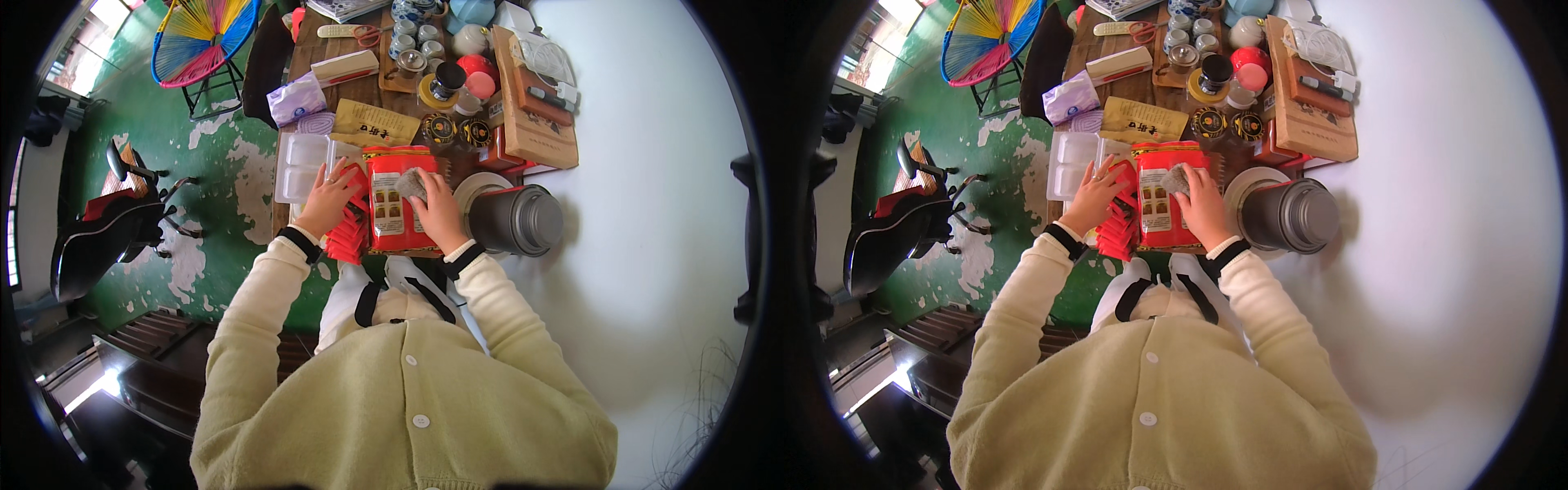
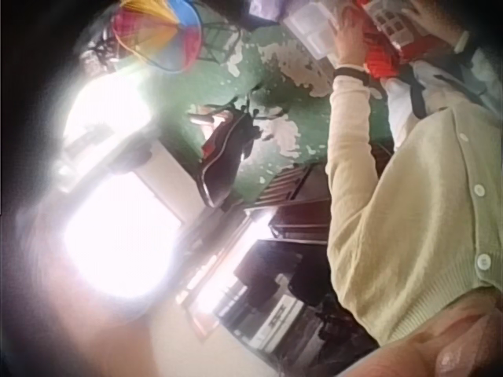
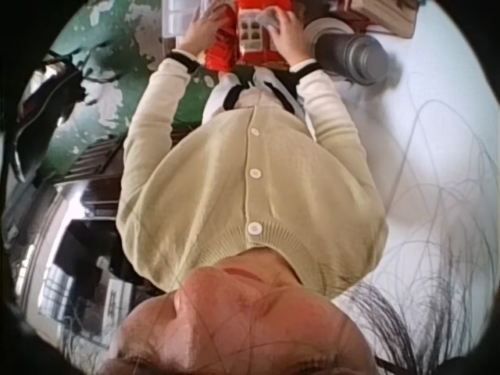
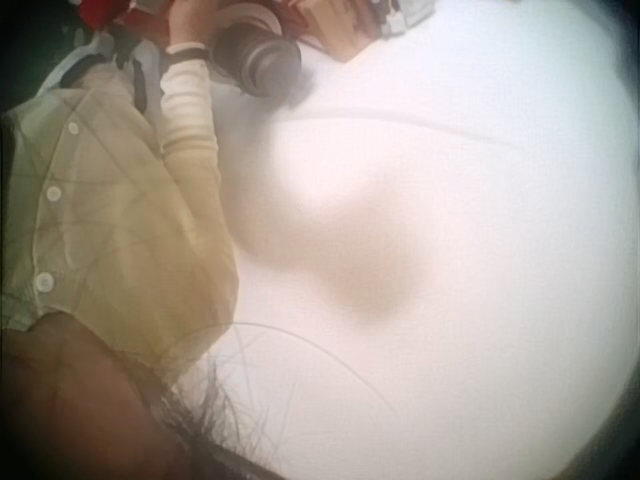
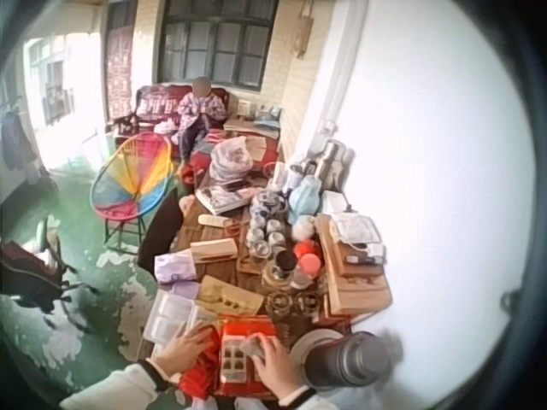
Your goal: The person stands at a cluttered table and repeatedly wipes red packets with a gray cloth, then places them into a clear plastic container. The person handles the packets one at a time, occasionally adjusting the container and other items on the table.
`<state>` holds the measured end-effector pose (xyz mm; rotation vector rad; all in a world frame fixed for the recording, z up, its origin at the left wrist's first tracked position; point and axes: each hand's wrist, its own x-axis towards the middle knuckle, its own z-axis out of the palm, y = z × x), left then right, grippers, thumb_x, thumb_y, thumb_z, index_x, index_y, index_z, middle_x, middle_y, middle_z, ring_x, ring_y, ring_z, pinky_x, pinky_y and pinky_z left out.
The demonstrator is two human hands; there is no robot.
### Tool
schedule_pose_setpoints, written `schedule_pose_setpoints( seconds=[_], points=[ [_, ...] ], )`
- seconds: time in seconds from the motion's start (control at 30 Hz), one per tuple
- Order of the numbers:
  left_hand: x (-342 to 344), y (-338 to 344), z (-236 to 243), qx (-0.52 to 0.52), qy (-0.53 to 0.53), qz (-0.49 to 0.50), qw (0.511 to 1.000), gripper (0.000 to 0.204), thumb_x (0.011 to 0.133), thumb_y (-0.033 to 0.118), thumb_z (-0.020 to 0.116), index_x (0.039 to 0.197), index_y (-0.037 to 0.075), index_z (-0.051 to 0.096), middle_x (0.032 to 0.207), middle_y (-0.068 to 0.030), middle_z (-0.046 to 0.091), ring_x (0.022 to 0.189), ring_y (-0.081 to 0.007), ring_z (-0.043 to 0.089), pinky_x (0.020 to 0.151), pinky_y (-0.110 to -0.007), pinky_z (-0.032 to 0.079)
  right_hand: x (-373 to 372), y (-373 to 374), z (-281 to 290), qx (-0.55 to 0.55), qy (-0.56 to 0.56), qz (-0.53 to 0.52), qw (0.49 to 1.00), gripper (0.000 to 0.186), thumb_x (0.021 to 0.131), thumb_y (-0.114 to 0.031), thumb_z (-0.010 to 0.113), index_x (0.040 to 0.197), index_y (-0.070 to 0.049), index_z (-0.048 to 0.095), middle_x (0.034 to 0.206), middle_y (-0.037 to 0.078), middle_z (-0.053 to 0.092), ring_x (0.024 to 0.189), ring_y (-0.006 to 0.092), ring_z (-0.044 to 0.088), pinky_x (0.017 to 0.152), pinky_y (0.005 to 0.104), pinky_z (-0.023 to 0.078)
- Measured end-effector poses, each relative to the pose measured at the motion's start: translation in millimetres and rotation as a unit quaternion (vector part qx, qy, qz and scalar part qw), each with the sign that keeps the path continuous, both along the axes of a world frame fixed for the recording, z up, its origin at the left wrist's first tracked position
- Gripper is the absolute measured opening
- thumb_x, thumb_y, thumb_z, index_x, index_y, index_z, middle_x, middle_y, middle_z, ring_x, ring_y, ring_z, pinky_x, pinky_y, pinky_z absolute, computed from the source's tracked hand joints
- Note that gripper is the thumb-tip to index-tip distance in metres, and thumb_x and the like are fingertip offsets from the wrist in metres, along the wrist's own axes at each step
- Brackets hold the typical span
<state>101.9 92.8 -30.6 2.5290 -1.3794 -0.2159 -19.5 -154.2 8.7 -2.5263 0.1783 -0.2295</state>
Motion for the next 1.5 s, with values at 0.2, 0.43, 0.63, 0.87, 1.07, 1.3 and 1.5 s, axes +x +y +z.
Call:
schedule_pose_setpoints(
  seconds=[0.2, 0.43, 0.63, 0.87, 1.07, 1.3, 1.5],
  points=[
    [4, -8, -14, 0.043, -0.064, -0.024, 0.997, 0.055, 0.073, 0.002, 0.065, 0.128, 0.012, 0.063, 0.150, -0.0091, 0.048, 0.154, -0.0317, 0.020, 0.123, -0.063, 0.013, 0, 1, -6, 0.002, -0.009, -0.008, 1.000, 0.058, 0.086, -0.013, 0.071, 0.140, -0.007, 0.049, 0.125, 0.014, 0.056, 0.112, 0.0376, 0.056, 0.096, 0.0444, 0.048],
    [15, -21, -24, 0.098, -0.033, -0.045, 0.994, 0.053, 0.077, 0.002, 0.063, 0.128, 0.014, 0.062, 0.144, -0.0053, 0.054, 0.152, -0.0277, 0.027, 0.122, -0.065, 0.010, 0, -1, -9, 0.002, -0.013, -0.007, 1.000, 0.059, 0.085, -0.013, 0.072, 0.140, -0.006, 0.050, 0.125, 0.014, 0.055, 0.112, 0.0372, 0.056, 0.096, 0.0445, 0.047],
    [25, -26, -25, 0.077, -0.031, -0.070, 0.994, 0.040, 0.081, 0.006, 0.062, 0.118, 0.020, 0.069, 0.129, -0.0005, 0.062, 0.143, -0.0261, 0.041, 0.121, -0.064, 0.016, 1, 0, -10, 0.001, -0.016, -0.003, 1.000, 0.059, 0.085, -0.012, 0.072, 0.139, -0.005, 0.050, 0.124, 0.014, 0.055, 0.112, 0.0374, 0.056, 0.095, 0.0444, 0.048],
    [34, -34, -24, 0.057, -0.027, -0.100, 0.993, 0.024, 0.084, 0.009, 0.059, 0.102, 0.017, 0.072, 0.112, 0.0006, 0.067, 0.124, -0.0226, 0.055, 0.116, -0.048, 0.034, 1, 0, -12, -0.001, -0.013, -0.008, 1.000, 0.059, 0.084, -0.012, 0.072, 0.139, -0.005, 0.050, 0.124, 0.015, 0.054, 0.112, 0.0380, 0.056, 0.094, 0.0448, 0.048],
    [44, -25, -4, -0.031, 0.001, -0.092, 0.995, 0.022, 0.084, 0.012, 0.060, 0.104, 0.014, 0.071, 0.105, -0.0044, 0.069, 0.109, -0.0273, 0.064, 0.100, -0.038, 0.049, 2, -1, -14, 0.002, -0.008, -0.009, 1.000, 0.060, 0.084, -0.011, 0.073, 0.139, -0.006, 0.050, 0.126, 0.015, 0.054, 0.113, 0.0380, 0.056, 0.096, 0.0446, 0.048],
    [34, -18, 40, -0.183, 0.160, 0.149, 0.958, 0.023, 0.096, 0.018, 0.063, 0.114, 0.004, 0.065, 0.098, -0.0129, 0.071, 0.093, -0.0292, 0.069, 0.084, -0.037, 0.054, 1, -3, -14, 0.007, -0.023, 0.006, 1.000, 0.062, 0.083, -0.012, 0.074, 0.140, -0.006, 0.049, 0.127, 0.015, 0.054, 0.117, 0.0386, 0.055, 0.100, 0.0447, 0.047],
    [8, -17, 57, -0.312, 0.529, 0.316, 0.723, 0.031, 0.105, 0.028, 0.055, 0.124, 0.003, 0.060, 0.107, -0.0068, 0.070, 0.095, -0.0162, 0.070, 0.075, -0.033, 0.059, 7, -5, 0, 0.065, 0.013, 0.015, 0.998, 0.061, 0.086, -0.011, 0.071, 0.141, -0.003, 0.047, 0.125, 0.020, 0.055, 0.117, 0.0411, 0.055, 0.099, 0.0450, 0.047]
  ],
)
